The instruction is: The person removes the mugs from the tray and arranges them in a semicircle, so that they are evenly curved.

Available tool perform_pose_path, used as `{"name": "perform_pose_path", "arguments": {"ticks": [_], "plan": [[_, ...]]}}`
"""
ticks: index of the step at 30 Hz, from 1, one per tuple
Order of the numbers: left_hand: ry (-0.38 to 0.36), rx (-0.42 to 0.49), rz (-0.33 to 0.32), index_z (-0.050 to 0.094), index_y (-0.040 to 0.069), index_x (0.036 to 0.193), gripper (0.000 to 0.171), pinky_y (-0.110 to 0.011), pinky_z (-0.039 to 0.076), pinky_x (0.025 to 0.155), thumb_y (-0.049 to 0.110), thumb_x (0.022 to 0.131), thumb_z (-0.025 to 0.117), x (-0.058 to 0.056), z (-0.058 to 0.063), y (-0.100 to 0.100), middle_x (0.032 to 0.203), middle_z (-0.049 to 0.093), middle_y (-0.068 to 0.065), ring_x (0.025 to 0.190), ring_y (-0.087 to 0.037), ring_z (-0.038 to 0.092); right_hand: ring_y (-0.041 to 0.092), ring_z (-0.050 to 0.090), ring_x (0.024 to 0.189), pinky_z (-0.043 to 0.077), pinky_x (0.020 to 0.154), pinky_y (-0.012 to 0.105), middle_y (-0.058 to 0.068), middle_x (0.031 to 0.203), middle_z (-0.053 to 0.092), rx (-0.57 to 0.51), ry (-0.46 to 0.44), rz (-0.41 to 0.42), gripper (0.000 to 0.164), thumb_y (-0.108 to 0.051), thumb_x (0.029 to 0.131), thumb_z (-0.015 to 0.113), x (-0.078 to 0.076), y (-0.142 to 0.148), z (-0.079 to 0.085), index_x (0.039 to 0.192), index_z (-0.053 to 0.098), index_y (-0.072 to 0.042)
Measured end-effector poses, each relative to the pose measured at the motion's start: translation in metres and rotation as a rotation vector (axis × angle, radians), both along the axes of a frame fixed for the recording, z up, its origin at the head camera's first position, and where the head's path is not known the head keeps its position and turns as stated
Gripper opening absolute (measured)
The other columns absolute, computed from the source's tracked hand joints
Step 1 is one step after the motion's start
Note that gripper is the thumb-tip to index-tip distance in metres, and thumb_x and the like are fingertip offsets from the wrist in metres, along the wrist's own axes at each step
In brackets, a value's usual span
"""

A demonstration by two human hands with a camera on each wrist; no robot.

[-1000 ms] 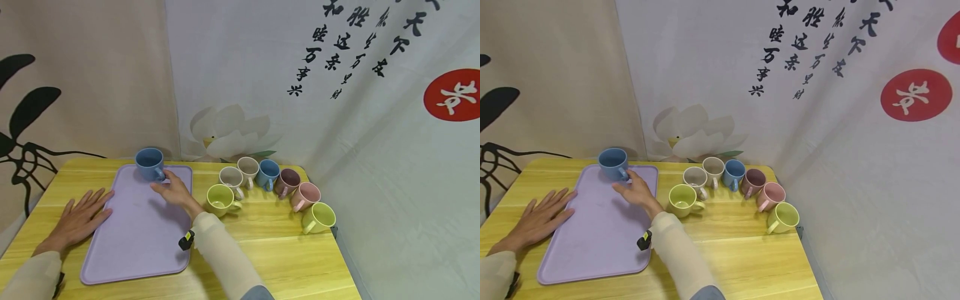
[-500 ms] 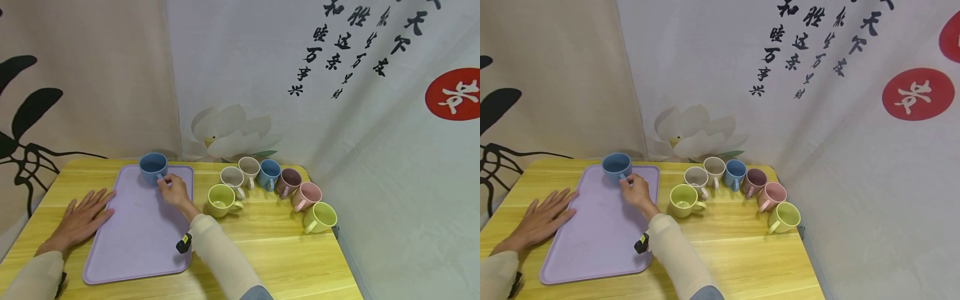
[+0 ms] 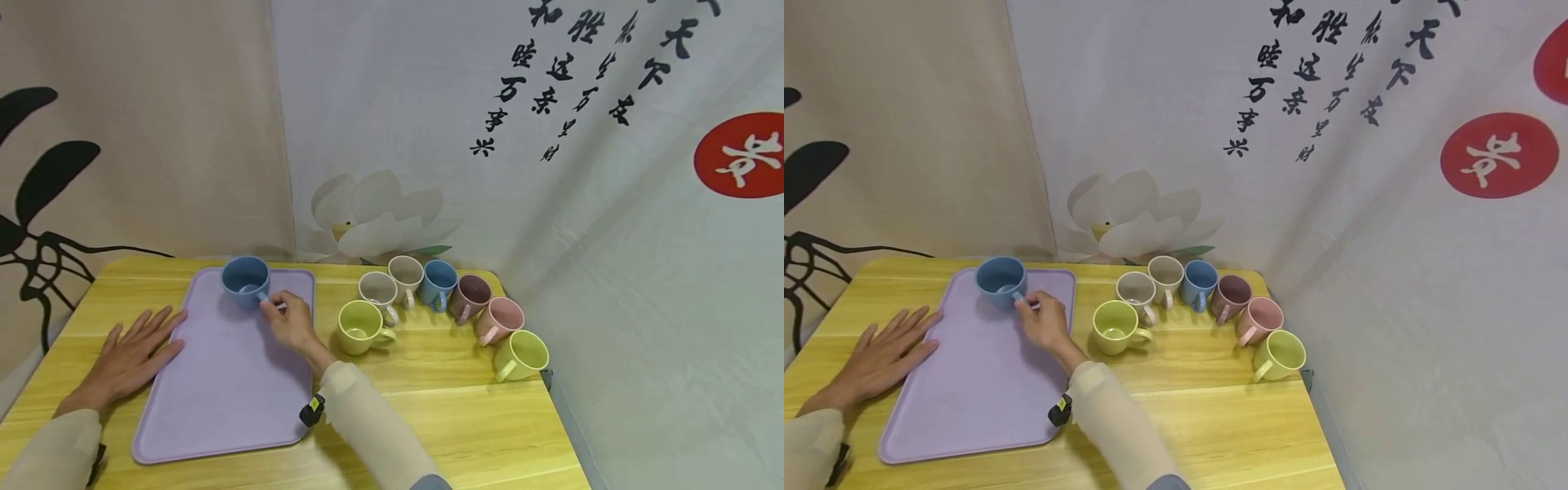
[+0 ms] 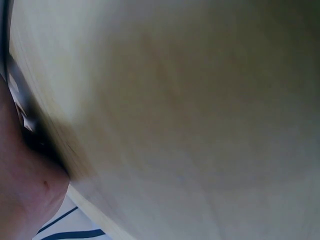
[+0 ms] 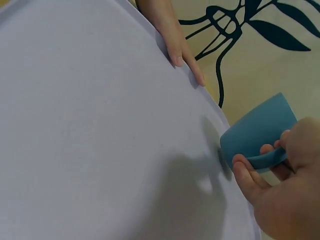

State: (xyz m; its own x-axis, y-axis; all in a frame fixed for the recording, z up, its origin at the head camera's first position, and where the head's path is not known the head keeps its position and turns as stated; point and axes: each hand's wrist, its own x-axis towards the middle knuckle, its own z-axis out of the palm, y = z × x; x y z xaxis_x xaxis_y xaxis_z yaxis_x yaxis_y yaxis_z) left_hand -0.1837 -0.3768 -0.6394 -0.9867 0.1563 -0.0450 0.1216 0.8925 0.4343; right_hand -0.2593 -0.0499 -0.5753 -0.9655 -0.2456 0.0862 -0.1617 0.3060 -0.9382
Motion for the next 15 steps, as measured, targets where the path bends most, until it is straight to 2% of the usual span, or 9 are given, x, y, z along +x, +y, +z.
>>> {"name": "perform_pose_path", "arguments": {"ticks": [8, 15], "plan": [[-0.003, 0.002, 0.0, 0.017, 0.022, 0.183, 0.074, -0.076, -0.029, 0.132, 0.055, 0.121, 0.039, 0.001, 0.001, -0.001, 0.189, 0.008, -0.027, 0.174, -0.059, -0.008, 0.041, 0.086, 0.098, 0.057, 0.065, 0.012, 0.023, 0.108, 0.086, -0.06, -0.016, 0.069, 0.018, -0.014, 0.112, 0.071, 0.019, 0.022, 0.006, 0.112, 0.076, 0.003], [0.004, 0.008, -0.001, 0.017, 0.022, 0.183, 0.074, -0.073, -0.03, 0.132, 0.055, 0.121, 0.04, 0.0, 0.001, 0.0, 0.189, 0.007, -0.027, 0.174, -0.059, -0.009, 0.033, 0.088, 0.104, 0.061, 0.075, 0.013, 0.023, 0.113, 0.086, -0.047, -0.02, 0.144, 0.02, -0.018, 0.114, 0.07, 0.035, 0.047, 0.004, 0.117, 0.074, 0.001]]}}
